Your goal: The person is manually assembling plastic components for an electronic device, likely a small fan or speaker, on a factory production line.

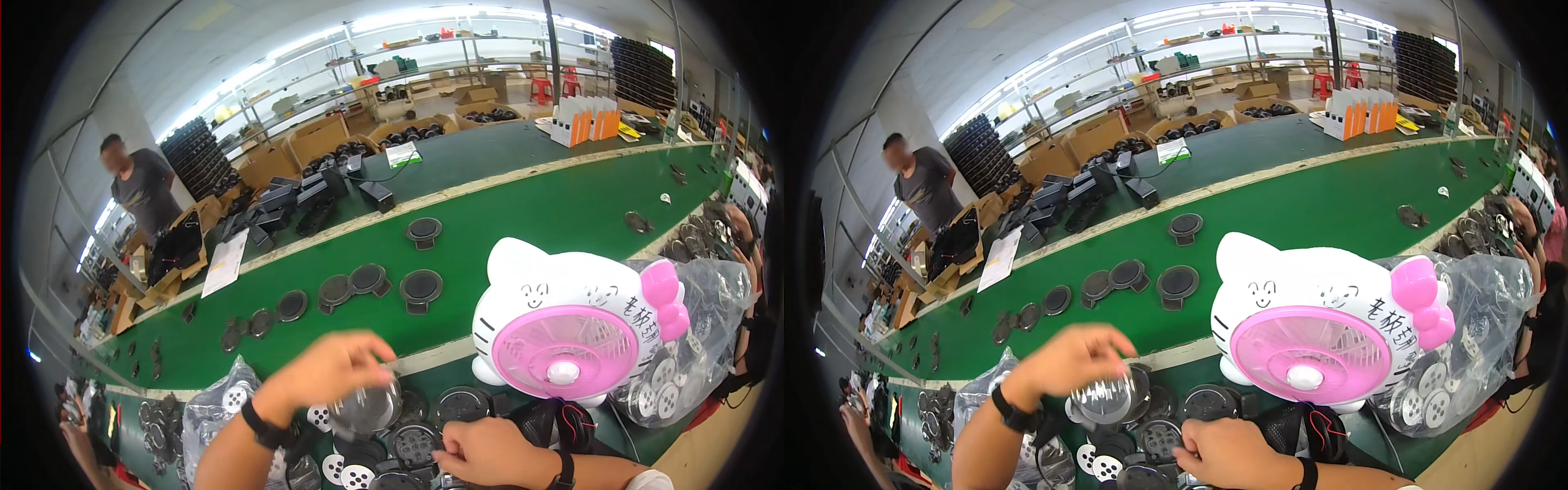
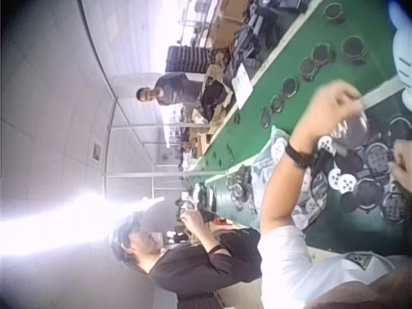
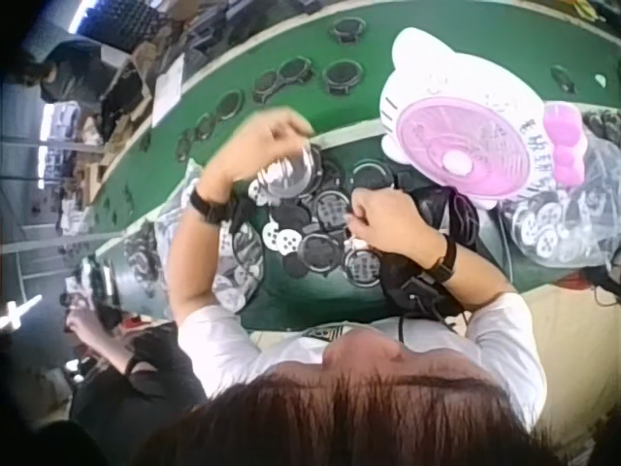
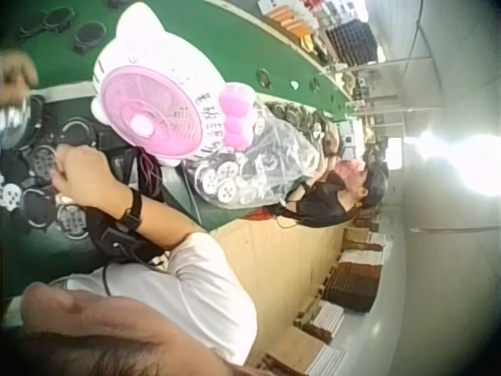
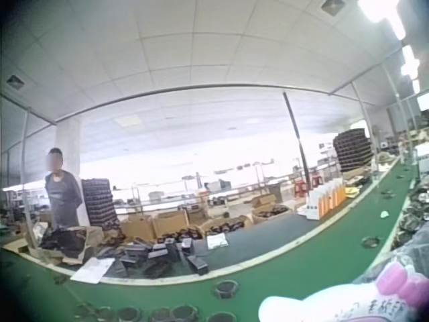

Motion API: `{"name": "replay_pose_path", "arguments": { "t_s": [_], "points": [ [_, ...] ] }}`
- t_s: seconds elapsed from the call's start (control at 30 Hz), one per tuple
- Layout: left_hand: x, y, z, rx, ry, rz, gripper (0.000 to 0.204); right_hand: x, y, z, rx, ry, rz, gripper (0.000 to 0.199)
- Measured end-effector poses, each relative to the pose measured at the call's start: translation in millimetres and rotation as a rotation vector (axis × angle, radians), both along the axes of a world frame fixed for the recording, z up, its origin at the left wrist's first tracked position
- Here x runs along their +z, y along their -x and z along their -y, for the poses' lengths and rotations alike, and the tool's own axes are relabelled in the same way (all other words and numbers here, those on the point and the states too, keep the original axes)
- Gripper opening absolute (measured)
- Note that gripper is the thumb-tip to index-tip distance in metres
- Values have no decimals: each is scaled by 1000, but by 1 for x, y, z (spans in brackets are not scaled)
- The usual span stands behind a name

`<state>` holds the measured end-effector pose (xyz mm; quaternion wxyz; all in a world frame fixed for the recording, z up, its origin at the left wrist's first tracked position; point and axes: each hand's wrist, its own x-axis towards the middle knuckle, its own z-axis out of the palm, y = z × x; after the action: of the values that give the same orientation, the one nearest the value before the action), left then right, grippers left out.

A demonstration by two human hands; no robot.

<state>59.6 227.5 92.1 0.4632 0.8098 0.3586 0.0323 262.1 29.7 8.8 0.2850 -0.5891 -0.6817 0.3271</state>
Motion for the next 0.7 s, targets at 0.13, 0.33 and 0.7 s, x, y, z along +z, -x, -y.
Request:
{"name": "replay_pose_path", "arguments": {
  "t_s": [0.13, 0.33, 0.7],
  "points": [
    [-15, 6, 13, -133, 126, -77, 31, 4, 3, -3, -163, -113, -33, 18],
    [-39, 39, -118, 435, -801, -38, 27, 1, 1, -3, 162, -183, -46, 35],
    [-132, -10, -163, 449, -832, -208, 55, -16, -6, -6, 720, -184, -72, 35]
  ]
}}
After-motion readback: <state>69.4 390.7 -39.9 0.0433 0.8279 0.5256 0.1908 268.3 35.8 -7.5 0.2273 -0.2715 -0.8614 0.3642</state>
